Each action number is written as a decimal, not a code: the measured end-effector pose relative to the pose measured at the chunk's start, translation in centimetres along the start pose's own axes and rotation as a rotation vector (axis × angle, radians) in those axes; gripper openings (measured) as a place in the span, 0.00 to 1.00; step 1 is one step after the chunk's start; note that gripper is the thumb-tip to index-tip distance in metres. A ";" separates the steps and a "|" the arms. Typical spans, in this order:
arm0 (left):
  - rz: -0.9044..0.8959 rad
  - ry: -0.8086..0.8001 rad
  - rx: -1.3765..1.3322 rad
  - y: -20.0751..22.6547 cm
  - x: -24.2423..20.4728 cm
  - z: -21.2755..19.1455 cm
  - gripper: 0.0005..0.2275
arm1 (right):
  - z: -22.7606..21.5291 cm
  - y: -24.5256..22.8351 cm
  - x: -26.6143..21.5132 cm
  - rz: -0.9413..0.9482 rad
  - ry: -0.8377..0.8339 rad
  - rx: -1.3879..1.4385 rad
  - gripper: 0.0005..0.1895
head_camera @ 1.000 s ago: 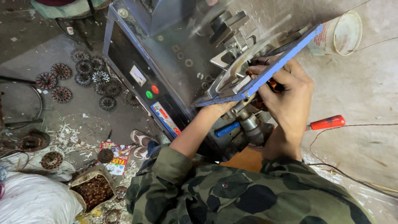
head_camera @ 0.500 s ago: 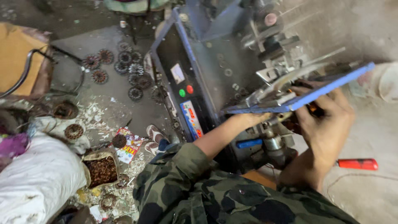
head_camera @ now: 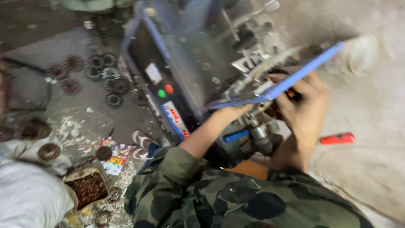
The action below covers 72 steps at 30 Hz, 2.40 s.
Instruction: The person assembles small metal components using a machine. They repeatedly place a cylindrical metal piece into a rotating fixture, then insert a small orange component into the fixture, and finally remove the assembled unit.
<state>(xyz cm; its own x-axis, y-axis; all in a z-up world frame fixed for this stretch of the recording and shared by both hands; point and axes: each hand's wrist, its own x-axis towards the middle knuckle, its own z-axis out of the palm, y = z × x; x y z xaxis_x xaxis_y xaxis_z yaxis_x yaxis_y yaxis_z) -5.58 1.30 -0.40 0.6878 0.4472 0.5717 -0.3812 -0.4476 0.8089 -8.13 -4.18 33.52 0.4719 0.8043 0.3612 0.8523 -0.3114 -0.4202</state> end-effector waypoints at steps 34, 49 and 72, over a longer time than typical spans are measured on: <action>-0.035 0.182 -0.014 27.0 14.2 -29.3 0.08 | -0.3 0.1 0.7 0.021 0.044 0.035 0.16; -0.128 -0.229 0.161 14.5 23.8 -21.9 0.25 | 0.0 1.1 0.5 0.000 0.070 0.020 0.13; -0.279 0.223 -0.073 21.9 1.9 -10.1 0.25 | -0.2 0.9 0.5 0.000 0.043 0.080 0.13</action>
<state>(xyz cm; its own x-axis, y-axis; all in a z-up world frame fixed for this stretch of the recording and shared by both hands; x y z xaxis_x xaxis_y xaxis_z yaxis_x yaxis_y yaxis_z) -18.85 0.20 19.76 0.6228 0.7062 0.3367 -0.2462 -0.2317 0.9411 -7.08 -4.19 33.50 0.4826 0.7814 0.3956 0.8324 -0.2686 -0.4848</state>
